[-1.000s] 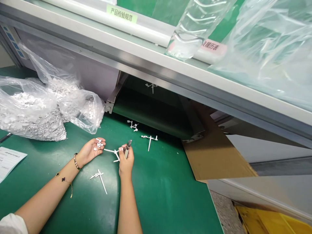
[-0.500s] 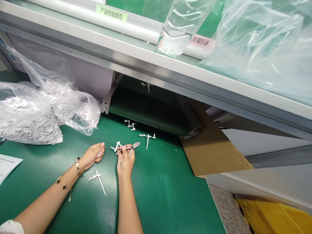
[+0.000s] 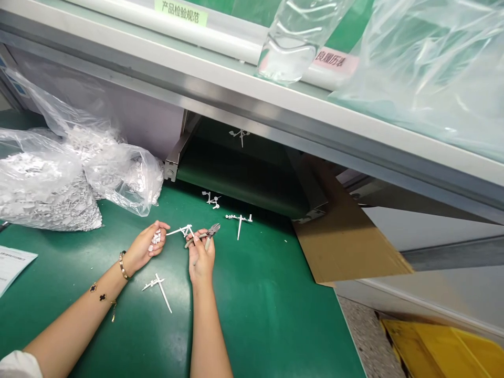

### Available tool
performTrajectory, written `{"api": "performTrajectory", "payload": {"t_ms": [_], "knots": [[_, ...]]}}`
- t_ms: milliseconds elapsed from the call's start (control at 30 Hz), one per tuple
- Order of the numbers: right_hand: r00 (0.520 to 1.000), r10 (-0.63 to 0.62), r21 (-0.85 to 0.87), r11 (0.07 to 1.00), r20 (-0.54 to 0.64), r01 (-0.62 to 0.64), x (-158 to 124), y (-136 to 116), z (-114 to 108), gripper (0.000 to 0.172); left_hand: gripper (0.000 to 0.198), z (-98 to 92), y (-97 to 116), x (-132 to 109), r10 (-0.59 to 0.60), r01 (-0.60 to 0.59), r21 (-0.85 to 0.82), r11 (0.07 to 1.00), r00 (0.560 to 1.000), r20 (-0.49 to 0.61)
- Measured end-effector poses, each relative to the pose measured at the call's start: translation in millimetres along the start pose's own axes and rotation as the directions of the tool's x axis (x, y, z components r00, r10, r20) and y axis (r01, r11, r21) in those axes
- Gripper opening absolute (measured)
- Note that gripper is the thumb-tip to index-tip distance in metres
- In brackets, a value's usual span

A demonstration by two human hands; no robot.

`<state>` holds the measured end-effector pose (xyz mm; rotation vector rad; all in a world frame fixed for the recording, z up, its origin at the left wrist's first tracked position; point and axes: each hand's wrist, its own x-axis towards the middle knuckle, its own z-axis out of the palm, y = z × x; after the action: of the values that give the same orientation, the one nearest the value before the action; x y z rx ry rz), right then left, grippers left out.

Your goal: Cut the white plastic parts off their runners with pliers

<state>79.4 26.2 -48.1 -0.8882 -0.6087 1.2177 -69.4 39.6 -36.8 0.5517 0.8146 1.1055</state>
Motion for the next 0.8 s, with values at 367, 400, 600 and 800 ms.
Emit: {"api": "performTrajectory", "payload": {"t_ms": [367,400,600,800], "knots": [[0.957,0.166,-0.188,0.974,0.239,-0.122,-9.4,1.3,2.0,0.032,0.022,-8.1,21.6,7.9,-0.166,0.001,-0.692,0.722,0.971,-0.171],[0.935,0.188,-0.201,0.971,0.302,-0.130,-11.0,0.4,2.6,0.030,0.022,-9.2,22.2,8.7,-0.153,-0.012,-0.692,0.722,0.973,-0.176],[0.874,0.149,-0.343,0.939,0.462,0.021,-9.1,5.6,1.9,0.023,0.014,-20.1,23.4,10.6,0.046,-0.106,-0.490,0.865,0.990,-0.134],[0.894,-0.428,-0.798,0.487,0.136,0.355,12.1,9.5,-16.3,0.017,0.037,-24.7,9.9,12.8,0.309,-0.303,0.056,0.951,0.937,-0.164]]}}
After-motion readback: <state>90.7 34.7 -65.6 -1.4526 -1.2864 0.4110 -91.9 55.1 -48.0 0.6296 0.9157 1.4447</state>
